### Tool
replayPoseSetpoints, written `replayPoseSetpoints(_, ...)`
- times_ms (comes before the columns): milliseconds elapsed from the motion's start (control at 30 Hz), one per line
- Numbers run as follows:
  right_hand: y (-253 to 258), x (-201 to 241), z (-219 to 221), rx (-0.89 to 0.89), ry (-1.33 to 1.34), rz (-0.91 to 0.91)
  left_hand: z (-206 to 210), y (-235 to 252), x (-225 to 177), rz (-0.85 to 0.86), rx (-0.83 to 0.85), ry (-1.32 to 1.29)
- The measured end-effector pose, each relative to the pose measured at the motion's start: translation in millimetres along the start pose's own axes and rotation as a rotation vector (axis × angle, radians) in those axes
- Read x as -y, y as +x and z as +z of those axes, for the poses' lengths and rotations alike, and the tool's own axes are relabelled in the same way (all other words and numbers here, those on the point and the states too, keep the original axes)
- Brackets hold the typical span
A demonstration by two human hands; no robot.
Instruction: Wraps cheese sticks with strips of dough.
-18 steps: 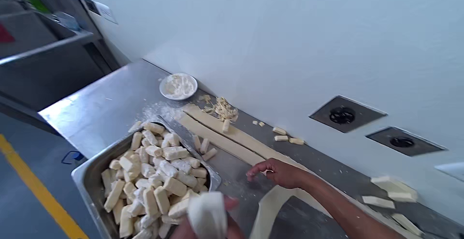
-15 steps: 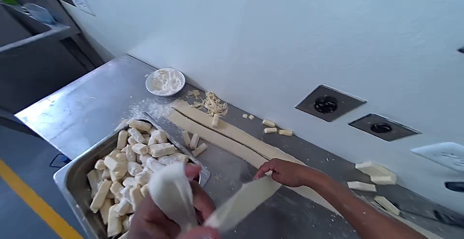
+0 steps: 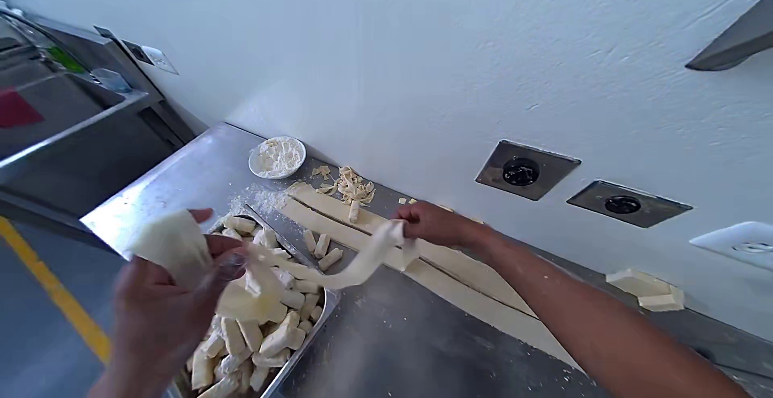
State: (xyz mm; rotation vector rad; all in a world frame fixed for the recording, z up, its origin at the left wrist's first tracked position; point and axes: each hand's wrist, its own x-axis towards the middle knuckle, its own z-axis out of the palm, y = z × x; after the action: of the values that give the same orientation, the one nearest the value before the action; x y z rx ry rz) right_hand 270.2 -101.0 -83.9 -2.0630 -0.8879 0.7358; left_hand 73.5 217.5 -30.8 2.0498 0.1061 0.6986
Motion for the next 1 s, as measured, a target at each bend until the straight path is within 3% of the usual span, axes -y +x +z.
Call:
replayPoseSetpoints(67,29,43,-9,-0.009,0.075,-0.127,8,0,16,0.059,-0.158,0.145)
replayPoseSetpoints(133,52,83,-12,-0.005,0.142,-0.199,13,9,25,0.099,-0.254,0.068)
replayPoseSetpoints(267,82,153,-15,0.069,0.145,-0.346,29,56,20,0.134,-0.014,-0.404)
replayPoseSetpoints(367,98,190,-26,0.058,0.11,-0.433,36,98,15,0.08,0.098,-0.505)
replayPoseSetpoints(500,111,213,-44,-0.009,0.142,-0.389,19,141,-1,-0.01,0.152,-0.626)
replayPoseSetpoints(667,129,171,-29,0.142,0.197,-0.296,-13,179,-18,-0.075,0.215,-0.784)
replayPoseSetpoints(767,140,109,-3,0.29,0.159,-0.106,-40,203,-22,-0.042,0.188,-0.747)
replayPoseSetpoints(833,150,59,14,0.349,0.049,0.018,-64,223,-23,0.027,0.074,-0.761)
replayPoseSetpoints(900,165,19,31,0.37,-0.075,0.108,-98,252,-15,0.149,0.002,-0.788)
replayPoseSetpoints(967,181,-2,45,0.407,-0.214,0.16,-162,298,21,0.33,0.197,-0.841)
replayPoseSetpoints(1000,190,-6,51,0.429,-0.293,0.173,-191,318,35,0.367,0.218,-0.86)
